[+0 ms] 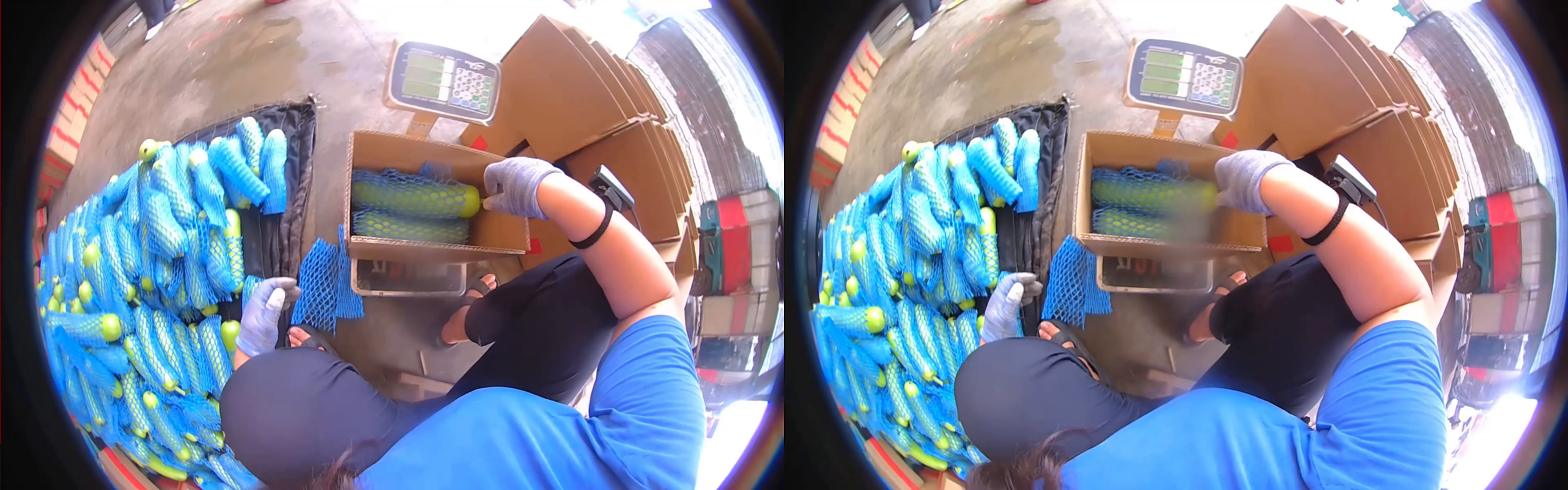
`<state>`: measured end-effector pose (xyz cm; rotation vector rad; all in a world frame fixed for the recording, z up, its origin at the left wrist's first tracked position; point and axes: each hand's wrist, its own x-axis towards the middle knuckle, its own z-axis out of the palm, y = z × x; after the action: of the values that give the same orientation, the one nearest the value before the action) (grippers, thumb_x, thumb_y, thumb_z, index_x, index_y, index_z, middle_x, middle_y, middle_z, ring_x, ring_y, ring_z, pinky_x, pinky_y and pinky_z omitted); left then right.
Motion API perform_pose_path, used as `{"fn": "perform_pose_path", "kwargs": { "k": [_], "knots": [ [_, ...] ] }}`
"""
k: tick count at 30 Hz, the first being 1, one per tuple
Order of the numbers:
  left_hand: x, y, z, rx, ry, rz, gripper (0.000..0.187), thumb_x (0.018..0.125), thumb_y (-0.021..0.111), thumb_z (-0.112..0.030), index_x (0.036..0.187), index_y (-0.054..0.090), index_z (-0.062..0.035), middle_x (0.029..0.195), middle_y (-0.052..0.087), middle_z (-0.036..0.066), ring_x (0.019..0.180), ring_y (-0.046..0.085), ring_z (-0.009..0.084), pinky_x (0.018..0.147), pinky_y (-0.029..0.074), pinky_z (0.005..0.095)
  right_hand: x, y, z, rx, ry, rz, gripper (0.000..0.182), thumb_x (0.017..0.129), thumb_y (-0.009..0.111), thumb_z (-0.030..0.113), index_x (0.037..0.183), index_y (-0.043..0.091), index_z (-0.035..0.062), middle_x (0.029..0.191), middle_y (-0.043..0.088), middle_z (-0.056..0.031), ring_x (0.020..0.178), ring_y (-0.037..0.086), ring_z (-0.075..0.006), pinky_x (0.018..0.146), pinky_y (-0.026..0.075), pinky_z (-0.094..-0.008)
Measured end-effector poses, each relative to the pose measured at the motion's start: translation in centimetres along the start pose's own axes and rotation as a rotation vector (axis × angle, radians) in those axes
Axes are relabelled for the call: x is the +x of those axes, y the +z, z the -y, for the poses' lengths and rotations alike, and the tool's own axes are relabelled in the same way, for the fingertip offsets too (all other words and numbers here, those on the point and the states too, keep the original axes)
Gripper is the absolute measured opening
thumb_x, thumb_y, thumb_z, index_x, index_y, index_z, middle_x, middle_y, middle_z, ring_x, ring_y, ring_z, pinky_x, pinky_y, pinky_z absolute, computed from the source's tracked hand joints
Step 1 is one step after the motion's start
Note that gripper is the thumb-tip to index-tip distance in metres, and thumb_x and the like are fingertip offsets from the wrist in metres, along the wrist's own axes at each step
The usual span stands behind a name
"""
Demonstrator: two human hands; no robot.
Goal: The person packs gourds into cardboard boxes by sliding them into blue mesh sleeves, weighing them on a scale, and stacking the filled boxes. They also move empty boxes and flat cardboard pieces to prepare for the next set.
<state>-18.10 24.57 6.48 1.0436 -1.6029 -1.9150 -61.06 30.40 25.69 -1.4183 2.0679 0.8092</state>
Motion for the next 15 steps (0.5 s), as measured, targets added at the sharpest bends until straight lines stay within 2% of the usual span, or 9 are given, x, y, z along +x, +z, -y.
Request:
{"fn": "perform_pose_path", "kwargs": {
  "k": [1, 2, 3, 5, 8, 10, 12, 14, 15],
  "knots": [
    [0.1, 0.0, -0.5, 0.058, -0.021, -0.001, 0.034, 0.103, 0.052, -0.028, 0.122, 0.059, -0.0008, 0.109, 0.068, 0.01, 0.1, 0.064, 0.018, 0.091, 0.049, 0.0324, 1.0, 1.3, -0.4, -0.016, -0.028, 0.005, 0.036, 0.087, 0.069, 0.035, 0.112, 0.066, 0.0096, 0.105, 0.069, -0.0155, 0.101, 0.065, -0.0345, 0.088, 0.051, -0.0416],
    [0.0, 0.3, -0.6, -0.071, -0.124, -0.028, 0.032, 0.103, 0.05, -0.025, 0.12, 0.059, 0.0004, 0.109, 0.067, 0.011, 0.099, 0.065, 0.0186, 0.091, 0.05, 0.0325, 2.9, 3.7, -1.4, 0.041, -0.183, -0.228, 0.043, 0.084, 0.071, 0.032, 0.12, 0.062, 0.0089, 0.11, 0.068, -0.0173, 0.106, 0.064, -0.0358, 0.091, 0.051, -0.0422],
    [0.0, 0.4, -0.6, 0.114, 0.102, 0.001, 0.031, 0.103, 0.05, -0.023, 0.12, 0.06, 0.0009, 0.106, 0.067, 0.012, 0.1, 0.065, 0.0183, 0.092, 0.05, 0.033, 4.1, 4.4, -0.6, 0.105, -0.377, -0.452, 0.053, 0.082, 0.073, 0.029, 0.128, 0.058, 0.0083, 0.116, 0.066, -0.0192, 0.11, 0.062, -0.037, 0.095, 0.05, -0.0428],
    [0.5, 0.9, -0.2, -0.025, -0.006, -0.052, 0.031, 0.1, 0.055, -0.024, 0.115, 0.063, 0.0022, 0.103, 0.066, 0.011, 0.099, 0.064, 0.0205, 0.092, 0.049, 0.0347, 7.0, 6.4, 0.1, 0.034, -0.37, -0.321, 0.08, 0.074, 0.079, 0.03, 0.142, 0.044, 0.0063, 0.125, 0.061, -0.0223, 0.12, 0.057, -0.0388, 0.101, 0.046, -0.0442],
    [-0.7, 1.1, 1.1, 0.217, 0.14, -0.176, 0.031, 0.099, 0.057, -0.026, 0.114, 0.065, -0.0006, 0.105, 0.068, 0.012, 0.099, 0.065, 0.0231, 0.09, 0.05, 0.0376, 9.7, 9.6, 0.5, 0.031, -0.336, -0.318, 0.112, 0.064, 0.086, 0.039, 0.152, 0.026, 0.0026, 0.139, 0.051, -0.0268, 0.129, 0.05, -0.0413, 0.11, 0.041, -0.0435],
    [-1.4, 0.4, 4.4, 0.546, 0.216, -0.218, 0.028, 0.097, 0.059, -0.025, 0.111, 0.066, -0.0018, 0.106, 0.07, 0.014, 0.099, 0.066, 0.0254, 0.087, 0.051, 0.0375, 12.1, 10.4, 0.0, 0.069, -0.302, -0.347, 0.112, 0.067, 0.084, 0.043, 0.153, 0.023, 0.0057, 0.139, 0.05, -0.0284, 0.13, 0.048, -0.0434, 0.11, 0.04, -0.0436],
    [-4.9, 0.5, 6.0, 0.076, 0.026, -0.289, 0.028, 0.097, 0.058, -0.025, 0.11, 0.066, -0.0017, 0.099, 0.069, 0.011, 0.091, 0.066, 0.0221, 0.084, 0.051, 0.0358, 12.4, 9.3, 1.3, 0.059, -0.328, -0.285, 0.111, 0.068, 0.082, 0.044, 0.154, 0.022, 0.0068, 0.139, 0.051, -0.0286, 0.13, 0.048, -0.0439, 0.109, 0.04, -0.0438],
    [-9.7, 0.9, 6.7, -0.109, -0.056, -0.497, 0.027, 0.097, 0.058, -0.024, 0.11, 0.066, -0.0022, 0.098, 0.069, 0.01, 0.086, 0.064, 0.0204, 0.082, 0.052, 0.0334, 14.0, 10.0, -0.3, -0.042, -0.312, -0.294, 0.106, 0.07, 0.081, 0.044, 0.152, 0.025, 0.0071, 0.14, 0.05, -0.0286, 0.13, 0.048, -0.0439, 0.109, 0.04, -0.0434],
    [-11.3, 0.2, 11.2, -0.082, 0.036, -0.504, 0.025, 0.097, 0.057, -0.023, 0.108, 0.067, -0.0027, 0.096, 0.069, 0.011, 0.084, 0.064, 0.0216, 0.08, 0.052, 0.0339, 15.1, 10.2, -1.3, -0.083, -0.289, -0.31, 0.103, 0.072, 0.08, 0.044, 0.151, 0.026, 0.0072, 0.14, 0.049, -0.0285, 0.13, 0.048, -0.0439, 0.109, 0.04, -0.0432]
  ]
}}
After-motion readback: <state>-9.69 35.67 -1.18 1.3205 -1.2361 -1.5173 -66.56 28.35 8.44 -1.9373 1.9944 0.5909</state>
